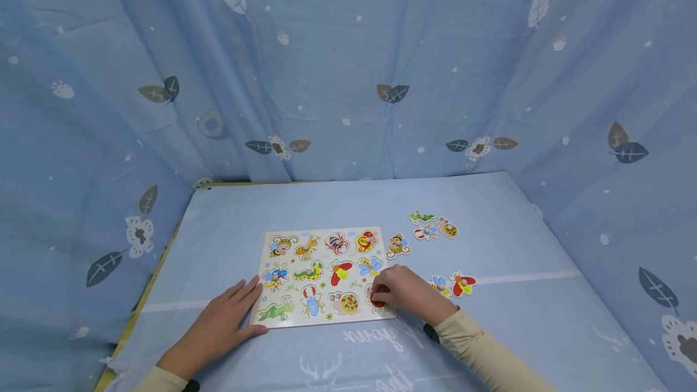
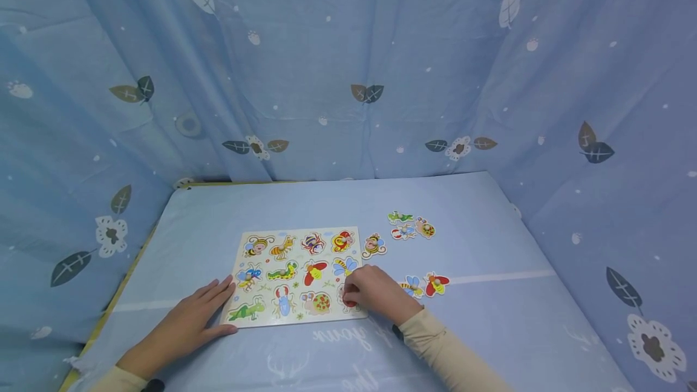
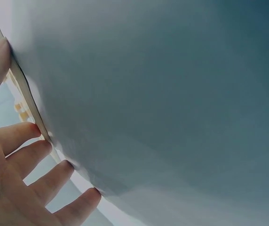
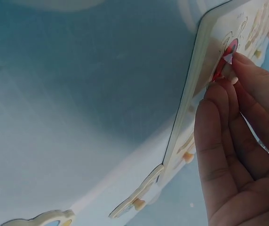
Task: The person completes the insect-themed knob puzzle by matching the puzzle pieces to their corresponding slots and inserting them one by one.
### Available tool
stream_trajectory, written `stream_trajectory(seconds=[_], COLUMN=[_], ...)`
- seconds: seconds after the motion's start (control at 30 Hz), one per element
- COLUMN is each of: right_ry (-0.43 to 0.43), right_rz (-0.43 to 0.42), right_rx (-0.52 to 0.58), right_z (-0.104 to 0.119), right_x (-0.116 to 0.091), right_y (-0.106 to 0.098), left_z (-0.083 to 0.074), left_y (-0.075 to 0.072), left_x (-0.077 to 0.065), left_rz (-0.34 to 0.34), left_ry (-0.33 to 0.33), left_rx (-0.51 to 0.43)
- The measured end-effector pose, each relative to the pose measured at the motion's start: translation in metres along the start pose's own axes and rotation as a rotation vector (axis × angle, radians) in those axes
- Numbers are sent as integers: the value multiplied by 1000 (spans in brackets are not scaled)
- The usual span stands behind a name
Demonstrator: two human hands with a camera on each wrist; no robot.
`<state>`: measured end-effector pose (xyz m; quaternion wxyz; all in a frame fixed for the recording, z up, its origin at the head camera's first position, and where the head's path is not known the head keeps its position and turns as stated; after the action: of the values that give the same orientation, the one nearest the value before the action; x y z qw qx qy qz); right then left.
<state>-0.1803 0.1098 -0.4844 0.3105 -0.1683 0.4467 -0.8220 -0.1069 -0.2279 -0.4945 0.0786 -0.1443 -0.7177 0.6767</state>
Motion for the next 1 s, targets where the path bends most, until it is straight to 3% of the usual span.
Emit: stream_trajectory(seconds=[0.57,0.77,1.0], right_ry=[-25,66,249], right_rz=[37,-38,-150], right_rx=[28,12,-90], right_z=[-5,-25,-60], right_x=[0,1,13], right_y=[-11,-29,-55], left_z=[3,0,-2], left_y=[3,-1,-2], left_x=[1,1,0], left_rz=[-17,-1,11], left_ry=[-11,-15,-11], left_rx=[-5,-8,-12])
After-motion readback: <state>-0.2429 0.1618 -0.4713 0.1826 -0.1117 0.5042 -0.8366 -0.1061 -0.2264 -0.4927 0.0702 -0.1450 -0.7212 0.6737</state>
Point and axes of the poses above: each hand's wrist, its own x-axis towards the middle knuckle, its own y-axis out of the palm, z = x × y, the point moved 6 cm from there along x, towards the middle knuckle, and after that the axes turned 7 degrees about x, right-handed, at the moved point
